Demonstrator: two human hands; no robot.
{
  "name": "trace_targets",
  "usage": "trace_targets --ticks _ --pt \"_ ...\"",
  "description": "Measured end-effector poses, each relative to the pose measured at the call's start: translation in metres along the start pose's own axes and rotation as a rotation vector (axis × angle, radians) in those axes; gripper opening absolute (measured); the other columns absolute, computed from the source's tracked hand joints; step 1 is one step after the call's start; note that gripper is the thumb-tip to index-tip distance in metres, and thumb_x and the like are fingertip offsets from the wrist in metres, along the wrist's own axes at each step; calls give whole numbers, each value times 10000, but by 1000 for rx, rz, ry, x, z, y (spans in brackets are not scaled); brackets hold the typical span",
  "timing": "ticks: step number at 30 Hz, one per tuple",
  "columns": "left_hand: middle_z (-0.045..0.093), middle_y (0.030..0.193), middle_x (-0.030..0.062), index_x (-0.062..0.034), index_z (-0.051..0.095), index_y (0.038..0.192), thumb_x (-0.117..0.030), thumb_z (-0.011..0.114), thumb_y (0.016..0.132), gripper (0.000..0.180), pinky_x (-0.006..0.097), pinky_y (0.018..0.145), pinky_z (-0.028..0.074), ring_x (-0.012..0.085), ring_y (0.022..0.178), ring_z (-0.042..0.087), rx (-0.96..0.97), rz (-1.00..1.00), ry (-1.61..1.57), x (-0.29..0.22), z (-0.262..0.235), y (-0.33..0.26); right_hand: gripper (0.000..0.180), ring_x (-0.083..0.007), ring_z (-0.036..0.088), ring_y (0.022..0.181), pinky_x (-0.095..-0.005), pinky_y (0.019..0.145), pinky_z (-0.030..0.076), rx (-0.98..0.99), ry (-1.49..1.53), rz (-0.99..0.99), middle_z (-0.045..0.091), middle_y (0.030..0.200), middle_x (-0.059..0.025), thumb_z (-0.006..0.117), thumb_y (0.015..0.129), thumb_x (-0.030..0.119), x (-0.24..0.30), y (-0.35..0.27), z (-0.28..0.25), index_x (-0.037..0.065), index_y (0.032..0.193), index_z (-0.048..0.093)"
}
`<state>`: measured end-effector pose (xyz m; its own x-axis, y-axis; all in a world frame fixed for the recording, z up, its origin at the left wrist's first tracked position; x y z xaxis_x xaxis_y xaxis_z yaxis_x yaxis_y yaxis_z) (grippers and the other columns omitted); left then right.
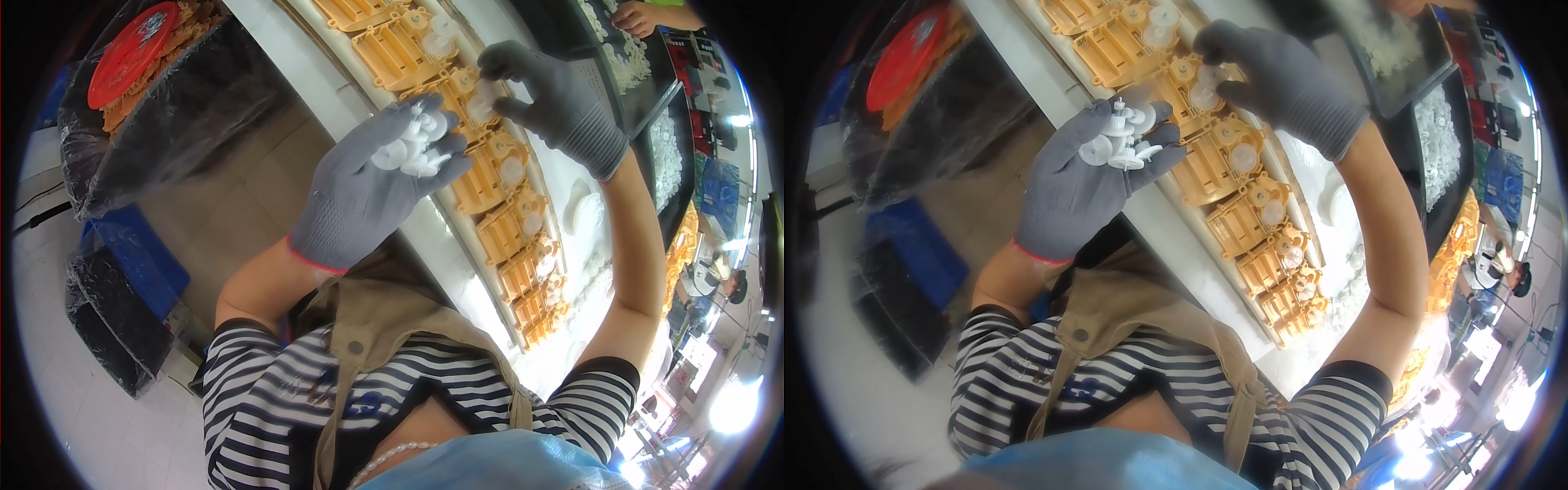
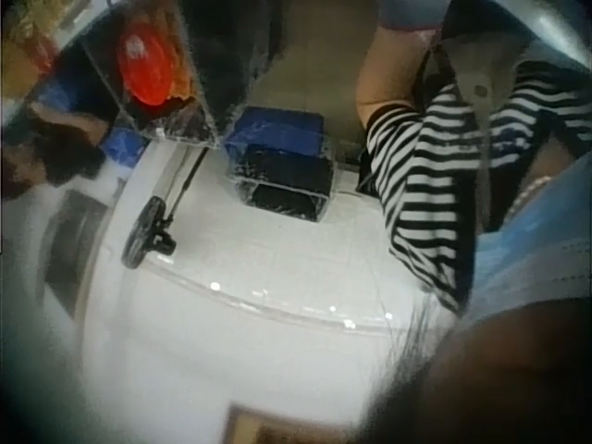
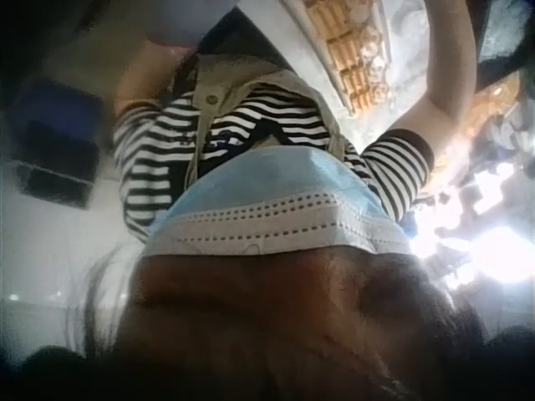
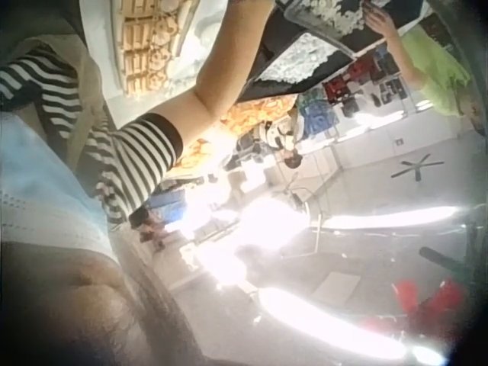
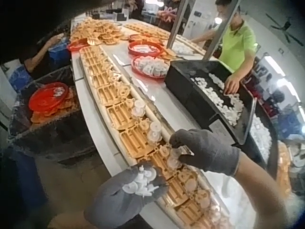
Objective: The person assembles small white plastic components into yellow toy molds by hand on a factory production line.
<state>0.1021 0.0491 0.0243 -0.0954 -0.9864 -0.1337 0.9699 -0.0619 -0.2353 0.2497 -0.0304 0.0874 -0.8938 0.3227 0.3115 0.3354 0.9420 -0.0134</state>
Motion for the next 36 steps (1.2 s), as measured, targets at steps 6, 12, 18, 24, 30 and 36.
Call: trace_targets --ticks 6,12,18,24,30,36 --pt "591 1213 178 -9 570 1178 -202 476 981 291 516 1090 401 327 1175 552 59 2 -28 0 -3 1 272 -219 679 906 -336 837 532 49 62 78 693 1030 -92 688 855 183 -14 -8 2 125 1116 636" --pt "597 1221 163 5 546 1202 -184 463 994 293 511 1088 406 327 1160 565 163 20 -10 0 -2 4 229 -183 639 632 -307 664 529 -91 10 -46 708 934 -63 661 895 218 -7 -14 -4 145 1112 682" --pt "607 1219 140 31 502 1240 -229 398 1038 345 453 1049 462 248 1174 569 205 2 60 9 14 -1 282 -176 696 822 -294 741 557 -245 104 -135 703 1013 -80 693 863 129 52 -30 -38 108 1143 666" --pt "584 1242 114 18 484 1271 -277 349 1052 392 471 1057 457 231 1160 571 308 -41 115 32 22 -2 349 -251 651 865 -329 746 542 -221 120 -213 657 961 -89 743 761 110 80 -45 -32 97 1095 643" --pt "550 1272 149 7 470 1305 -296 338 1051 416 490 1070 443 264 1189 548 167 24 972 41 40 -2 222 -183 669 838 -300 733 557 -246 184 -156 646 908 -48 690 827 50 76 -72 -38 56 1041 632" --pt "564 1250 147 0 475 1306 -294 363 1039 412 503 1068 433 283 1180 553 195 -151 63 68 28 4 154 -140 677 804 -271 722 542 -255 441 79 666 854 -33 663 864 39 52 -89 -35 68 1015 649"
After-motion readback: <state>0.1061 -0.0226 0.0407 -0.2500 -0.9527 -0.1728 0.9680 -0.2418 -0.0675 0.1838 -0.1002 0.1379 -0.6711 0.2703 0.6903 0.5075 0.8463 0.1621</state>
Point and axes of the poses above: each hand's wrist, its own y-axis towards the middle knuckle, its own z-axis out of the palm, x = y × z, the point moved 8 cm from there along y, towards the middle knuckle
